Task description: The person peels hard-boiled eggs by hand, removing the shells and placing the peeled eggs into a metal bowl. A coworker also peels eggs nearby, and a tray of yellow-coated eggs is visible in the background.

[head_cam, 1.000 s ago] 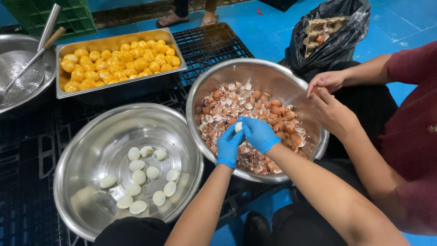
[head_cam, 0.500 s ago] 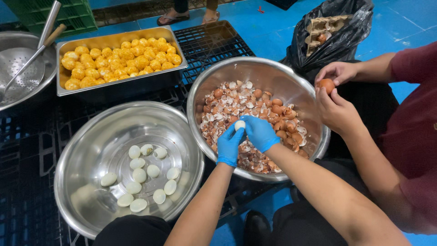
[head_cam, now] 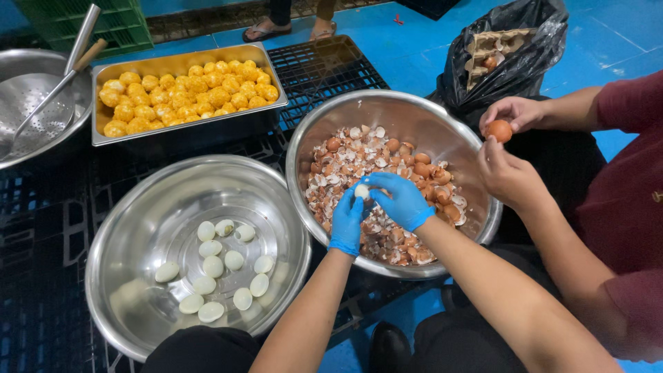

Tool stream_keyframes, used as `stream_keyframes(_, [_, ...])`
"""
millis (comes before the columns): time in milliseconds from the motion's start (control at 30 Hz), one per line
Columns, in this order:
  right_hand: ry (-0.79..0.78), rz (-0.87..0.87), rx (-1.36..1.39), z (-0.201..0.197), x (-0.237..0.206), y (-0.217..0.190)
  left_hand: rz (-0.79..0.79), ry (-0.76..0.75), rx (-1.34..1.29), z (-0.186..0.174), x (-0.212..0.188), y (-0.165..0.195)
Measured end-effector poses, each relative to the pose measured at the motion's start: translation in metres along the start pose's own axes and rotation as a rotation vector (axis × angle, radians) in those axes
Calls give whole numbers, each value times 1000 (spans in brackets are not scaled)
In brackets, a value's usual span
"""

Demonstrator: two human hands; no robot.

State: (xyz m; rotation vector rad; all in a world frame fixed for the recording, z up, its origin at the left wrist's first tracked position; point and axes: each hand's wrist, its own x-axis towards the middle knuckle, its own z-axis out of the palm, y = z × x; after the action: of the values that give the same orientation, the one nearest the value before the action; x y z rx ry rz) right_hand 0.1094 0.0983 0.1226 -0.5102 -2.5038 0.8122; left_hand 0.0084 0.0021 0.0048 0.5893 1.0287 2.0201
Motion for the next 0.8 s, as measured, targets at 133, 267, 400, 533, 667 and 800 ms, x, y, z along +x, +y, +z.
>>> stream_keyframes(133, [-87, 16, -49, -2, 3, -9, -68, 48, 27, -2, 1, -3])
stream_keyframes(267, [-55, 8, -87, 0, 2, -5, -60, 55, 47, -1, 2, -7])
stream_keyframes(400, [10, -50, -49, 5, 2, 9, 14, 54, -43, 5, 7, -10])
stream_keyframes(533, [57, -59, -21, 6, 3, 22, 69, 94, -59, 8, 8, -10])
stream_keyframes(667, [3, 248, -278, 1, 5, 28, -59, 170, -110, 9, 8, -6])
stream_keyframes(800, [13, 69, -263, -3, 1, 28, -4, 183, 18, 10, 7, -3])
